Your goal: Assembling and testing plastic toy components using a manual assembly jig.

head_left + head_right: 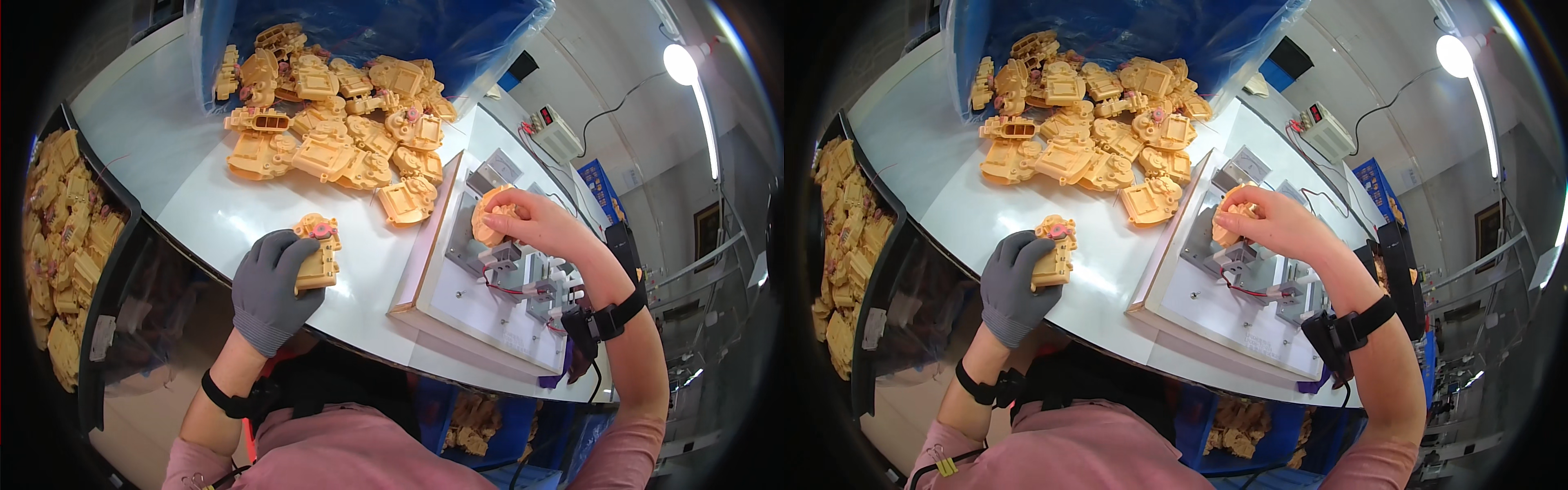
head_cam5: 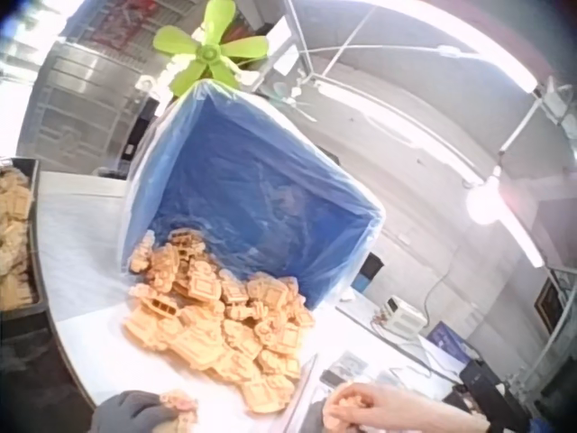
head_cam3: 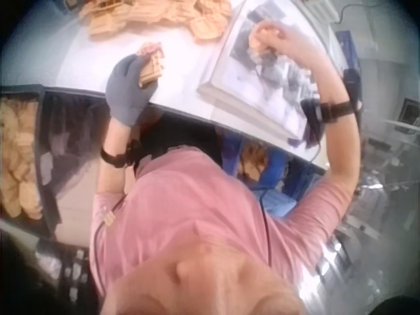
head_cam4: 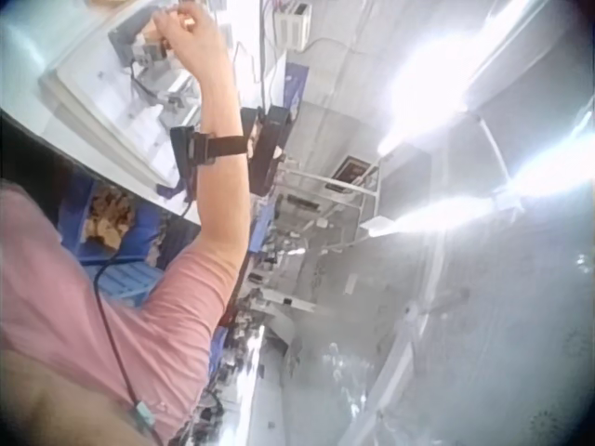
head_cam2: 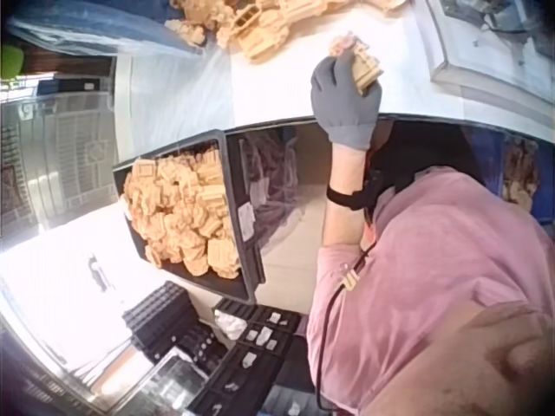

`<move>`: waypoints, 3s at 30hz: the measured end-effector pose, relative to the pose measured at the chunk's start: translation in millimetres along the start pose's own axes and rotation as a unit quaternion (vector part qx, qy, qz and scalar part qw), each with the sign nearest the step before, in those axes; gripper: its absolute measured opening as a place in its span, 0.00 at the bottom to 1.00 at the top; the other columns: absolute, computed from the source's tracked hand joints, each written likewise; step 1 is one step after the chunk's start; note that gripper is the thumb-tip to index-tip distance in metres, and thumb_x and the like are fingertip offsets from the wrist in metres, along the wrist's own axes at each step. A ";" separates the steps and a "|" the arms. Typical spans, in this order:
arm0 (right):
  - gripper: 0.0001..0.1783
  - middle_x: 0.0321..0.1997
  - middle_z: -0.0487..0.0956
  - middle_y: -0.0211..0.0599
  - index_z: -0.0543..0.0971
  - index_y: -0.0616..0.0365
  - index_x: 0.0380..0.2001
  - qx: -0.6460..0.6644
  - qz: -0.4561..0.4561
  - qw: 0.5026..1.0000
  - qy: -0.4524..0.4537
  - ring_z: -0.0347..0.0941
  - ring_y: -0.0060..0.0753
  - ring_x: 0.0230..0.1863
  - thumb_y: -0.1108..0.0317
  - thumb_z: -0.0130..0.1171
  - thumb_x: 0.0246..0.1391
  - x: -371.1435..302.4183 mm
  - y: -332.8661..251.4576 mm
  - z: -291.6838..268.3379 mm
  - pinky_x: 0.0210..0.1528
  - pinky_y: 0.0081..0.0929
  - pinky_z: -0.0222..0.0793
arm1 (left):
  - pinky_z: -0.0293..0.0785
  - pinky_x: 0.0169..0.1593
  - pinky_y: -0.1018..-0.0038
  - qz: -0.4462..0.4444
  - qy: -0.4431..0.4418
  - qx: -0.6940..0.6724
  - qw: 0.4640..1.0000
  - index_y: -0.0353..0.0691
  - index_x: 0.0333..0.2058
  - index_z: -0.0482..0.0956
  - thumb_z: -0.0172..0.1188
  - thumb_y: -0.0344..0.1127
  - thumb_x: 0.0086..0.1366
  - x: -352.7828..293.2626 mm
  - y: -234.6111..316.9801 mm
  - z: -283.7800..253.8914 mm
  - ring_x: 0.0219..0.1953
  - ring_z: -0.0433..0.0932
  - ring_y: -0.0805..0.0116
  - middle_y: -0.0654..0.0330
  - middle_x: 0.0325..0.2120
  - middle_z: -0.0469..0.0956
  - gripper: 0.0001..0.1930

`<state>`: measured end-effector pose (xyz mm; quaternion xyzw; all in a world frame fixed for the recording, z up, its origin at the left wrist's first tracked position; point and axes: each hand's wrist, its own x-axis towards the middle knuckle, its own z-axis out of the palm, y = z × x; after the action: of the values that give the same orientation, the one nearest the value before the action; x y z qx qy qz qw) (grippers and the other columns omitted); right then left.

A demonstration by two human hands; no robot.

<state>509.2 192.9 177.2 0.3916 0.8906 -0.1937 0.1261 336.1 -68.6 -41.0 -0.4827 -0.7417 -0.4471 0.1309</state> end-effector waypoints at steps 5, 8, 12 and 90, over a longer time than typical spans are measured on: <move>0.25 0.44 0.83 0.36 0.80 0.50 0.50 0.027 -0.030 0.999 -0.028 0.79 0.29 0.44 0.41 0.60 0.62 3.6 13.2 3.7 0.47 0.29 0.73 | 0.78 0.48 0.60 -0.001 0.000 0.001 1.000 0.44 0.48 0.78 0.73 0.28 0.42 0.7 1.8 2.6 0.46 0.78 0.50 0.53 0.45 0.76 0.30; 0.26 0.44 0.83 0.36 0.80 0.50 0.49 0.007 -0.017 0.999 -0.047 0.78 0.29 0.43 0.40 0.60 0.62 6.6 8.9 2.5 0.47 0.29 0.73 | 0.78 0.48 0.60 -0.002 0.002 0.010 1.000 0.44 0.48 0.78 0.73 0.30 0.42 -0.6 2.5 2.2 0.46 0.78 0.51 0.54 0.44 0.76 0.29; 0.27 0.44 0.83 0.36 0.80 0.50 0.49 -0.007 -0.017 0.999 -0.033 0.78 0.31 0.45 0.39 0.59 0.62 4.8 6.3 2.9 0.49 0.32 0.73 | 0.78 0.47 0.60 -0.007 0.008 0.011 1.000 0.45 0.47 0.78 0.73 0.31 0.42 -0.4 2.9 1.1 0.46 0.78 0.51 0.54 0.43 0.76 0.29; 0.22 0.58 0.76 0.43 0.71 0.65 0.60 0.388 -0.085 0.767 0.503 0.74 0.34 0.57 0.63 0.51 0.69 -132.5 132.6 178.2 0.61 0.32 0.69 | 0.74 0.56 0.62 0.128 -0.299 -0.376 0.868 0.33 0.61 0.67 0.59 0.43 0.67 47.5 175.8 60.6 0.51 0.78 0.49 0.43 0.48 0.76 0.29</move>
<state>708.8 109.9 35.2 0.3710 0.7054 -0.3075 -0.5199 473.2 31.3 48.8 -0.6968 -0.4528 -0.5056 -0.2320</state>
